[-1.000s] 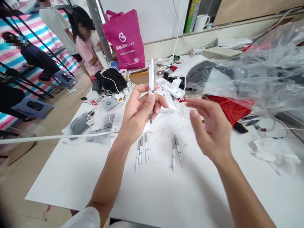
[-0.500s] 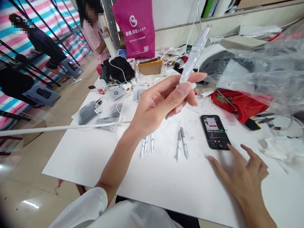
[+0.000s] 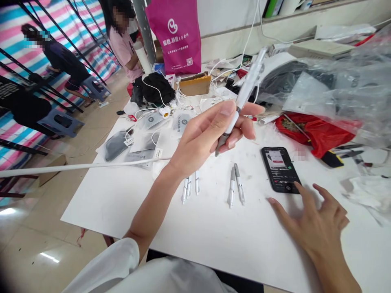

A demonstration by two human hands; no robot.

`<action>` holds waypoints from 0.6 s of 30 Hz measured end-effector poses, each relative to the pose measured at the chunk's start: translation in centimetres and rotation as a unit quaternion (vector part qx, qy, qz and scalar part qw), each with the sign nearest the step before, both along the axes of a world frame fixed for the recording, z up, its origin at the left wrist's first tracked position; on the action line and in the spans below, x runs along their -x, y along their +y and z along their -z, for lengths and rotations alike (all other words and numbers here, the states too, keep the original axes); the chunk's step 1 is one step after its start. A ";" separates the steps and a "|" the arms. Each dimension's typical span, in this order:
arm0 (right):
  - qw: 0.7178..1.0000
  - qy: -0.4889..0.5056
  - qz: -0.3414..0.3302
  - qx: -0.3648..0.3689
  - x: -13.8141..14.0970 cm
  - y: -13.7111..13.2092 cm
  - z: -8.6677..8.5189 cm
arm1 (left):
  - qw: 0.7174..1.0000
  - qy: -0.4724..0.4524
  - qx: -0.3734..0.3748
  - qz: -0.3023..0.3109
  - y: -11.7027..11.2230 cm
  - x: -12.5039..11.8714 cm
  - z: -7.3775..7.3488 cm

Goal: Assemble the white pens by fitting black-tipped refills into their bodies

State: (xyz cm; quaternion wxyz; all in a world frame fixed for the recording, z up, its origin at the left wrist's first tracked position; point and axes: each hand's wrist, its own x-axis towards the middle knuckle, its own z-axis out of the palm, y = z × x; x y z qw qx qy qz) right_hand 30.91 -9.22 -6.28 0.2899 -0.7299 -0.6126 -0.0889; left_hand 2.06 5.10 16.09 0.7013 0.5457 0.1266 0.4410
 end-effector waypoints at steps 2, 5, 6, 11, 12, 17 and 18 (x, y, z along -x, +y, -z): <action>1.000 0.006 -0.002 0.008 0.4 0.0 -0.6 | 1.000 0.009 0.009 -0.021 -0.3 0.0 -0.2; 1.000 0.001 -0.004 0.005 0.7 0.1 -1.0 | 0.999 0.006 0.020 -0.035 -0.7 0.0 -0.3; 1.000 -0.001 -0.004 0.006 0.6 0.1 -1.1 | 0.999 0.006 0.018 -0.032 -0.7 0.0 -0.2; 1.000 -0.013 -0.004 0.003 0.1 0.2 -0.6 | 1.000 0.000 -0.014 -0.009 0.4 -0.5 1.0; 1.000 -0.014 -0.004 0.001 0.1 0.2 -0.5 | 1.000 -0.002 -0.019 -0.012 0.7 -0.6 1.3; 1.000 -0.005 0.004 0.009 0.1 0.2 -0.4 | 0.998 0.009 -0.048 -0.039 0.9 -0.7 1.3; 1.000 -0.005 0.005 0.010 0.1 0.2 -0.4 | 0.998 0.015 -0.049 -0.036 0.7 -0.6 1.1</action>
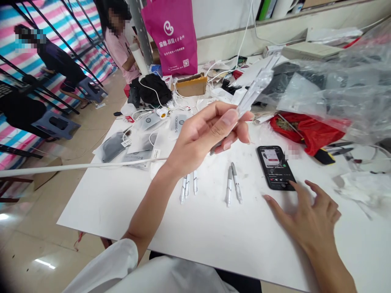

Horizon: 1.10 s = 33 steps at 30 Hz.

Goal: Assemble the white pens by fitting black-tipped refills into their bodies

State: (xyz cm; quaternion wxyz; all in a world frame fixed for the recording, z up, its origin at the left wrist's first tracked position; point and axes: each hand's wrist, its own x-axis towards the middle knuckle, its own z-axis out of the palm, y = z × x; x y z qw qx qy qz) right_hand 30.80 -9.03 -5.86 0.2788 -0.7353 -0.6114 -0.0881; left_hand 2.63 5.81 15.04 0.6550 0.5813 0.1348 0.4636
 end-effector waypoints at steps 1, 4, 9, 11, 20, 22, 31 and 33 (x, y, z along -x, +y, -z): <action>1.000 -0.001 0.000 0.001 0.0 0.0 0.0 | 1.000 0.007 0.001 0.007 -0.2 0.2 -0.3; 1.000 -0.006 0.004 0.003 -0.2 0.0 0.1 | 0.999 0.016 0.009 0.031 -0.8 0.5 -1.1; 1.000 -0.030 0.004 -0.004 -0.6 0.0 0.5 | 0.999 0.027 0.023 0.027 -1.2 0.5 -1.6; 0.999 -0.038 0.000 -0.005 -0.7 0.0 0.5 | 0.999 0.031 0.020 0.026 -1.1 0.4 -1.5; 0.995 -0.038 -0.089 0.010 -1.4 0.3 0.4 | 0.999 0.035 0.001 0.038 -1.2 0.7 -1.2; 0.997 -0.039 -0.059 -0.021 -1.5 0.4 0.4 | 0.998 0.038 -0.002 0.039 -1.2 0.8 -1.1; 1.000 -0.012 -0.027 -0.004 -0.6 0.5 -0.3 | 0.999 0.042 0.005 0.029 -1.0 0.8 -1.0; 0.999 -0.017 -0.029 -0.014 -0.7 0.6 -0.1 | 0.999 0.051 0.005 0.019 -1.1 0.8 -1.2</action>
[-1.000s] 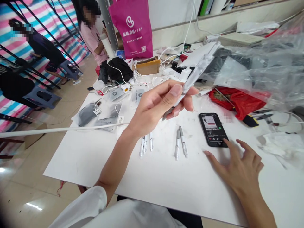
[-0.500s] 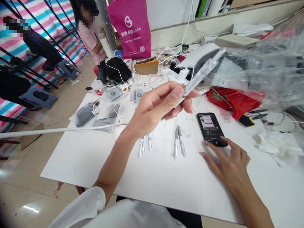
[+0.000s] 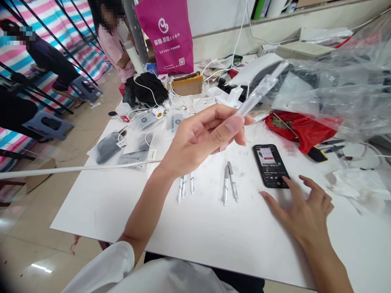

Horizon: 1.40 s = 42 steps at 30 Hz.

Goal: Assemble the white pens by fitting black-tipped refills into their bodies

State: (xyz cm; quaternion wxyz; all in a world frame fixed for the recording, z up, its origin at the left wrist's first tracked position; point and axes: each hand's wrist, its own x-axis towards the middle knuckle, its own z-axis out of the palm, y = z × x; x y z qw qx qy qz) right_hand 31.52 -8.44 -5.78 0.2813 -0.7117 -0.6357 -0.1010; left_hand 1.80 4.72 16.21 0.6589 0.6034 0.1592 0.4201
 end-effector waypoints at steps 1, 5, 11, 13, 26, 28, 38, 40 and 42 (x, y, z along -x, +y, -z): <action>1.000 -0.002 0.000 -0.004 -0.1 0.0 0.1 | 1.000 0.006 -0.002 -0.003 -0.1 0.0 -0.1; 1.000 0.003 0.002 -0.002 -0.6 0.3 0.3 | 0.999 0.035 -0.011 -0.017 -0.1 0.0 0.0; 0.998 -0.016 -0.046 0.029 -1.8 1.8 0.5 | 0.999 0.043 -0.012 -0.006 0.1 0.1 0.1; 0.999 -0.012 -0.035 0.018 -2.0 2.3 0.6 | 0.999 0.037 -0.004 -0.007 0.1 0.1 -0.1; 0.998 -0.042 -0.050 -0.016 -2.1 2.4 1.0 | 0.999 -0.024 0.020 0.021 0.2 -0.1 0.2; 0.998 -0.036 -0.044 -0.019 -2.1 2.4 1.0 | 0.999 -0.030 0.015 0.032 0.2 -0.1 0.0; 0.998 -0.035 -0.049 -0.028 -2.1 2.4 1.0 | 0.997 -0.049 0.054 -0.002 -0.2 -0.2 -0.2; 0.998 -0.024 -0.054 -0.026 -1.9 2.3 0.8 | 0.998 -0.043 0.045 0.020 -0.1 -0.2 0.0; 0.998 -0.015 -0.055 -0.022 -1.7 2.2 0.7 | 0.998 -0.033 0.040 0.026 0.0 -0.2 -0.1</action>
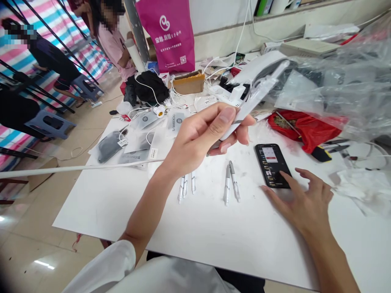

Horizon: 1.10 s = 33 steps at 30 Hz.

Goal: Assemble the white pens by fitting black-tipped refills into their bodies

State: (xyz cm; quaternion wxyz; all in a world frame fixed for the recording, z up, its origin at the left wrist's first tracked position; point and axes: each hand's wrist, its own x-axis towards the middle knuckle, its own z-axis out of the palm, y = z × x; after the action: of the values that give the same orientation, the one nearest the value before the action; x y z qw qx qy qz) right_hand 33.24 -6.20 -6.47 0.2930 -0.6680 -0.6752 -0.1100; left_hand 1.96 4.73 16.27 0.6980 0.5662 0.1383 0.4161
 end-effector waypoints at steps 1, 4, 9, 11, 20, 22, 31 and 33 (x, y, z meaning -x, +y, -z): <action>1.000 0.002 0.003 0.008 0.0 0.0 0.0 | 1.000 0.005 0.002 -0.002 0.0 0.0 -0.1; 1.000 0.001 0.005 0.022 -0.1 -0.1 0.0 | 1.000 0.017 0.011 -0.014 -0.2 0.1 -0.4; 1.000 -0.009 0.000 -0.014 -0.3 -0.1 0.0 | 0.999 0.034 0.004 -0.029 -0.4 0.1 -0.4; 1.000 -0.011 -0.001 -0.019 -0.3 -0.1 -0.1 | 0.998 0.048 0.002 -0.043 -0.4 0.0 -0.2; 0.997 -0.016 -0.026 -0.067 -0.4 0.2 -0.2 | 0.993 0.101 -0.032 -0.043 0.0 0.2 0.2; 0.998 -0.005 -0.026 -0.055 -0.1 0.1 -0.4 | 0.996 0.079 -0.042 -0.019 0.1 0.2 0.3; 0.997 -0.038 -0.019 -0.064 -1.2 0.6 0.7 | 0.999 0.021 0.007 -0.042 -0.3 0.2 -0.1; 0.998 -0.047 -0.011 -0.041 -1.4 0.7 1.1 | 0.998 0.038 -0.005 -0.042 -0.4 0.2 -0.2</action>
State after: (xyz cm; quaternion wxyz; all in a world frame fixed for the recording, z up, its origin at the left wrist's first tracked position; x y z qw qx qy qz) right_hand 34.63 -5.49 -7.60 0.2893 -0.6423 -0.6902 -0.1654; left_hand 1.73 4.38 16.42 0.6714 0.5789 0.1860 0.4237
